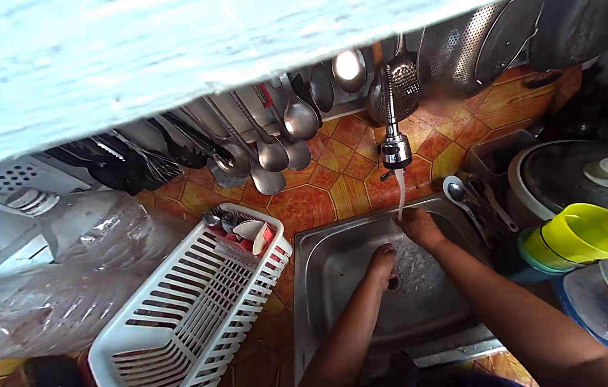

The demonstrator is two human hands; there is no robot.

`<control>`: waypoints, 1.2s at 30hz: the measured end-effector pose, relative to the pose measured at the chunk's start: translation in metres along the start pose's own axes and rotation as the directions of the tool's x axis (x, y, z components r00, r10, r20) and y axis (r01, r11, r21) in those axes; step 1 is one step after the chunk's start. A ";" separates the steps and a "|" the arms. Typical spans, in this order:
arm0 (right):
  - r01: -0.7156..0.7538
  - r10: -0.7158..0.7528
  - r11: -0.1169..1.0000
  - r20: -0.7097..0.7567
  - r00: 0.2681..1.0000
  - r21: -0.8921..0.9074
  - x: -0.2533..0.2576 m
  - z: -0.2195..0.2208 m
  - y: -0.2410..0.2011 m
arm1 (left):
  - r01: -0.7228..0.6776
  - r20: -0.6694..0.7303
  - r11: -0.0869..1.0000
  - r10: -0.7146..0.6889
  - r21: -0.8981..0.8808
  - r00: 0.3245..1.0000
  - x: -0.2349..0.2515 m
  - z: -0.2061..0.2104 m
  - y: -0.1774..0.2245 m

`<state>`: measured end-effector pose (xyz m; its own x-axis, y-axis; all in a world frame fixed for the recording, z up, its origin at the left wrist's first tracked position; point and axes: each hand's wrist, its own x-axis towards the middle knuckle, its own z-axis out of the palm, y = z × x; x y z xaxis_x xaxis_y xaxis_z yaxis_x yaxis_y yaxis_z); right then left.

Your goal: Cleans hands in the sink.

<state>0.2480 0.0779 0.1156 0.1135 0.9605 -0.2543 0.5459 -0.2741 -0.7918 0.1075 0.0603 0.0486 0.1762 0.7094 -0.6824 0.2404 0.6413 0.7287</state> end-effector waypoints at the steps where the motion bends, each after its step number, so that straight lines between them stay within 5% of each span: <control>1: -0.032 0.032 0.999 -0.019 0.999 0.029 0.001 0.004 0.002 | -0.001 -0.013 1.000 0.001 -0.027 1.000 0.002 0.004 0.003; 8: -0.161 0.168 0.973 0.034 0.985 -0.164 0.025 -0.017 0.074 | -0.079 0.028 0.996 0.080 -0.048 0.996 0.000 0.019 0.045; 12: -0.213 0.232 0.943 0.047 0.972 -0.257 0.013 0.022 0.135 | -0.097 0.041 0.994 0.099 -0.053 0.994 0.002 0.031 0.064; 16: 0.147 0.024 0.911 0.404 0.914 -0.386 -0.019 0.097 0.145 | -0.099 0.087 0.986 0.112 -0.137 0.990 0.007 0.044 0.073; 19: 0.282 -0.094 0.931 0.594 0.799 -0.231 -0.036 0.106 0.102 | -0.102 0.121 0.977 0.126 -0.185 0.985 0.009 0.051 0.079; 21: 0.247 -0.100 0.955 0.603 0.791 -0.166 -0.032 0.096 0.088 | -0.107 0.166 0.977 0.139 -0.186 0.976 0.009 0.051 0.085; 25: -0.205 0.131 0.970 0.427 0.895 0.131 -0.011 0.071 0.085 | -0.180 0.178 0.981 0.191 -0.074 0.965 0.002 0.043 0.099; 28: -0.347 0.219 0.842 0.326 0.919 0.412 -0.001 0.050 0.073 | -0.280 0.163 0.927 0.246 0.247 0.956 -0.006 0.034 0.115; 31: -0.366 0.221 0.680 0.298 0.929 0.635 0.007 0.038 0.052 | -0.345 0.112 0.733 0.349 0.586 0.930 -0.011 0.028 0.123; 36: -0.244 0.203 0.327 0.184 0.962 0.913 0.010 0.041 0.016 | -0.452 0.181 0.492 0.502 0.744 0.845 -0.035 0.018 0.118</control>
<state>0.2240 0.0807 0.0774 0.0669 0.8591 -0.5073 -0.6069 -0.3685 -0.7041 0.1471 0.1060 0.1571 0.4427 0.8689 -0.2214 0.7487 -0.2224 0.6245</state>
